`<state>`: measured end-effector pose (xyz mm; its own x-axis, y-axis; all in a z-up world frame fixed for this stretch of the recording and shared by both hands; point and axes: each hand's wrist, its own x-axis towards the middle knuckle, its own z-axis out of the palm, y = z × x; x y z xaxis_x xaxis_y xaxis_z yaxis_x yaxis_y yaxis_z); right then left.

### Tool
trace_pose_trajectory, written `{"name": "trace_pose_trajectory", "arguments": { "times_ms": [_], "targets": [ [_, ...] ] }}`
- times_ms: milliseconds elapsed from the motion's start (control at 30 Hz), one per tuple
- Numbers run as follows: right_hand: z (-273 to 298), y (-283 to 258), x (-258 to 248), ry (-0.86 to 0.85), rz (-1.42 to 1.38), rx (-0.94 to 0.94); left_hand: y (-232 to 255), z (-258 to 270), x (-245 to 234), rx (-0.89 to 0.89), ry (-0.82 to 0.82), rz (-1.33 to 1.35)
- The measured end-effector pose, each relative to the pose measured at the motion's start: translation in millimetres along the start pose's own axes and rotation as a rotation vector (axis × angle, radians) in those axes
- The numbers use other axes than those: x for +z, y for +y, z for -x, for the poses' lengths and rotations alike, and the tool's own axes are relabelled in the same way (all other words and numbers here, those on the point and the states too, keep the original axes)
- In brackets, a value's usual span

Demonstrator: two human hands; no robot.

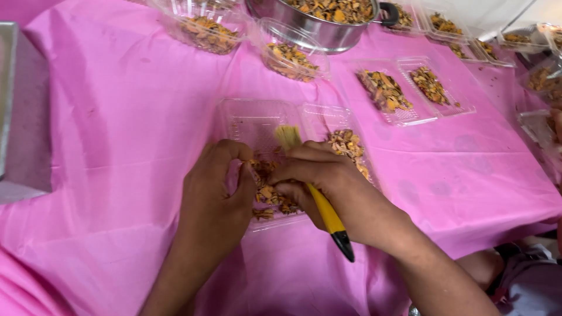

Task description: Sorting and cleaning dried tea leaves or plant material using a brush and fingers in plastic containers.

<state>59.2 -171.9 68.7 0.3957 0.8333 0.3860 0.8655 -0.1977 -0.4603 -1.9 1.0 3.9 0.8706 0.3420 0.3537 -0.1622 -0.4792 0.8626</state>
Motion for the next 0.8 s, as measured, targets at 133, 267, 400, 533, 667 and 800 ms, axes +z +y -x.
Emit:
{"name": "trace_pose_trajectory", "arguments": {
  "times_ms": [133, 267, 400, 533, 667, 800],
  "targets": [
    [-8, -3, 7, -0.103, 0.047, 0.018, -2, -1, 0, 0.031, 0.017, 0.021],
    [-7, 0, 11, -0.089, 0.044, 0.03, -2, 0, 2, 0.008, -0.008, 0.047],
    [-2, 8, 13, 0.053, 0.002, 0.054, -7, -1, 3, 0.1, 0.012, 0.028],
    [5, 12, 9, 0.154, -0.06, 0.172, -5, 0, 2, 0.092, -0.01, 0.034],
    [7, 3, 0, 0.17, -0.17, 0.249, 3, 2, -3, 0.264, -0.113, 0.054],
    [3, -4, -8, 0.178, -0.235, 0.21, 7, 2, -5, 0.279, -0.186, 0.085]
  ]
}}
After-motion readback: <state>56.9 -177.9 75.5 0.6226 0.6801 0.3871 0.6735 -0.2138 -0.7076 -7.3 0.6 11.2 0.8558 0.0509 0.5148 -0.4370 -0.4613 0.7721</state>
